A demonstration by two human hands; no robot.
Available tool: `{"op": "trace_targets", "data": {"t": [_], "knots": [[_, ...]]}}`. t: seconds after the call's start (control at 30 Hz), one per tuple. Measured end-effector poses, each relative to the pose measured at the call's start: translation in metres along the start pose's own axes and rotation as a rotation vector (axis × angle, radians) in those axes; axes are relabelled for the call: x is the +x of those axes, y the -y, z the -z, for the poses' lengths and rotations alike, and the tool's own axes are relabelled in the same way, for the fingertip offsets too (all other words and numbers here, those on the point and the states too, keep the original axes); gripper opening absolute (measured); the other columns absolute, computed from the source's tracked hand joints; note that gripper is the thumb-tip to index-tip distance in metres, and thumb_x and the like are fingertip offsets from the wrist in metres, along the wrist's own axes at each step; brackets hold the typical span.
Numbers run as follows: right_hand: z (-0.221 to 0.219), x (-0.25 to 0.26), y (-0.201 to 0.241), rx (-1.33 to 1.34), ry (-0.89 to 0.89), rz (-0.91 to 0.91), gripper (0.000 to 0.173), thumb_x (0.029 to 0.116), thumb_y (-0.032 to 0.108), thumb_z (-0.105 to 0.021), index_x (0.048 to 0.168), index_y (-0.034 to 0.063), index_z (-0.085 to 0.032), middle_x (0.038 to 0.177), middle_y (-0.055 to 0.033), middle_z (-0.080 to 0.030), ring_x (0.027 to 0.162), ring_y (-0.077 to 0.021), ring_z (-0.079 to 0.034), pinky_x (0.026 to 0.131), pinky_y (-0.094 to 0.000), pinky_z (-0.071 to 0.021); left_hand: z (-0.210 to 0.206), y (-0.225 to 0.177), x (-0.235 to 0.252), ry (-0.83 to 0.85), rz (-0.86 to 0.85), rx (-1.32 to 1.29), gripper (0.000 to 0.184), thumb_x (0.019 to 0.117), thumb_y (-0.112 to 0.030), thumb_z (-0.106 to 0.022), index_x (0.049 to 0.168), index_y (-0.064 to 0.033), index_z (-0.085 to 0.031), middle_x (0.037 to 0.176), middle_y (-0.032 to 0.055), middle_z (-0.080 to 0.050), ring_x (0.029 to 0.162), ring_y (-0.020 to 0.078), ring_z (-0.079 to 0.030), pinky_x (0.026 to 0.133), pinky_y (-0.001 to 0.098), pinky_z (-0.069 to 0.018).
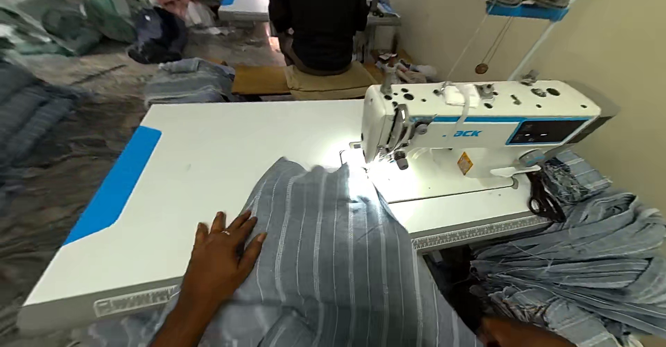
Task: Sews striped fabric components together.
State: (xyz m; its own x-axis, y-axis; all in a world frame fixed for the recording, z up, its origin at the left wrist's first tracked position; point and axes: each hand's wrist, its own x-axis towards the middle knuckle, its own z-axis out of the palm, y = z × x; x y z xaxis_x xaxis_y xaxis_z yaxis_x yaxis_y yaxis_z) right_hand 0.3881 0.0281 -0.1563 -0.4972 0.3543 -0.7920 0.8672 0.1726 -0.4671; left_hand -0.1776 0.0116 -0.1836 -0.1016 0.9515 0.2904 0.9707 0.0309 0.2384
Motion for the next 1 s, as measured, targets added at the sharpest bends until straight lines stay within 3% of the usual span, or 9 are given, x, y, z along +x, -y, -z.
{"op": "trace_targets", "data": {"t": [0.07,0.13,0.2,0.3,0.37,0.43,0.67,0.83,1.0], "knots": [[0.015,0.008,0.002,-0.104,-0.043,-0.090,0.038,0.0921,0.037,-0.075,0.091,-0.0005,-0.070,0.079,-0.0215,-0.066,0.075,-0.0393,-0.065,0.071,-0.0652,-0.0502,0.000,-0.005,-0.005,0.006,0.018,0.030,0.068,0.1046,-0.057,-0.030,0.140,-0.0108,-0.065,0.151,0.0105,-0.057,0.146,0.0459,-0.041,0.118,0.0758,-0.0199],[0.051,0.012,0.037,-0.172,-0.165,-0.125,0.039,0.0922,0.042,-0.074,0.107,0.0066,-0.074,0.095,-0.0198,-0.072,0.091,-0.0401,-0.069,0.084,-0.0688,-0.0521,0.011,-0.014,-0.015,0.014,0.103,0.043,0.068,0.1040,-0.059,-0.031,0.139,-0.0124,-0.065,0.152,0.0124,-0.056,0.148,0.0515,-0.034,0.114,0.0822,-0.0150],[0.093,0.022,0.083,-0.174,-0.415,-0.092,0.031,0.0986,0.041,-0.068,0.112,0.0138,-0.075,0.097,-0.0121,-0.073,0.092,-0.0314,-0.070,0.085,-0.0613,-0.0549,0.029,-0.031,-0.029,0.013,0.223,0.040,0.071,0.1005,-0.065,-0.036,0.141,-0.0134,-0.064,0.153,0.0163,-0.053,0.147,0.0559,-0.032,0.111,0.0856,-0.0141],[0.133,0.076,0.139,-0.124,-0.834,0.057,0.032,0.1029,0.035,-0.063,0.117,0.0087,-0.074,0.103,-0.0135,-0.074,0.095,-0.0320,-0.071,0.084,-0.0599,-0.0563,0.052,-0.071,-0.069,0.113,0.393,-0.024,0.082,0.0941,-0.072,-0.044,0.145,-0.0103,-0.060,0.156,0.0255,-0.046,0.147,0.0616,-0.027,0.109,0.0881,-0.0095],[0.148,0.126,0.165,-0.062,-0.986,0.095,0.035,0.1019,0.033,-0.063,0.122,0.0053,-0.071,0.108,-0.0151,-0.073,0.101,-0.0319,-0.070,0.090,-0.0565,-0.0564,0.054,-0.091,-0.086,0.210,0.457,-0.062,0.086,0.0931,-0.073,-0.049,0.151,-0.0091,-0.053,0.160,0.0306,-0.036,0.149,0.0626,-0.019,0.110,0.0875,-0.0038],[0.150,0.156,0.181,-0.063,-1.093,0.078,0.032,0.1016,0.030,-0.062,0.122,0.0075,-0.072,0.106,-0.0143,-0.070,0.099,-0.0306,-0.069,0.086,-0.0522,-0.0564,0.042,-0.096,-0.089,0.214,0.465,-0.045,0.093,0.0919,-0.075,-0.048,0.155,-0.0072,-0.047,0.164,0.0319,-0.028,0.150,0.0611,-0.018,0.110,0.0871,-0.0035],[0.134,0.166,0.175,-0.171,-1.253,0.062,0.029,0.1041,0.027,-0.055,0.110,0.0085,-0.076,0.097,-0.0108,-0.069,0.088,-0.0256,-0.070,0.073,-0.0443,-0.0588,0.013,-0.054,-0.033,0.136,0.333,0.051,0.097,0.0941,-0.080,-0.031,0.158,-0.0085,-0.042,0.164,0.0277,-0.031,0.151,0.0570,-0.023,0.110,0.0869,-0.0088],[0.133,0.166,0.173,-0.198,-1.253,0.070,0.029,0.1042,0.027,-0.055,0.115,0.0108,-0.077,0.096,-0.0096,-0.068,0.085,-0.0241,-0.069,0.071,-0.0419,-0.0587,0.005,-0.019,0.027,0.194,0.292,0.111,0.094,0.0955,-0.081,-0.024,0.161,-0.0147,-0.036,0.167,0.0239,-0.028,0.153,0.0530,-0.020,0.112,0.0847,-0.0101],[0.135,0.167,0.169,-0.208,-1.248,0.075,0.030,0.1048,0.027,-0.054,0.116,0.0122,-0.078,0.094,-0.0090,-0.067,0.083,-0.0228,-0.068,0.069,-0.0408,-0.0579,-0.001,0.004,0.097,0.258,0.213,0.110,0.097,0.0951,-0.082,-0.018,0.162,-0.0136,-0.034,0.167,0.0252,-0.025,0.154,0.0544,-0.017,0.113,0.0844,-0.0090]]}}
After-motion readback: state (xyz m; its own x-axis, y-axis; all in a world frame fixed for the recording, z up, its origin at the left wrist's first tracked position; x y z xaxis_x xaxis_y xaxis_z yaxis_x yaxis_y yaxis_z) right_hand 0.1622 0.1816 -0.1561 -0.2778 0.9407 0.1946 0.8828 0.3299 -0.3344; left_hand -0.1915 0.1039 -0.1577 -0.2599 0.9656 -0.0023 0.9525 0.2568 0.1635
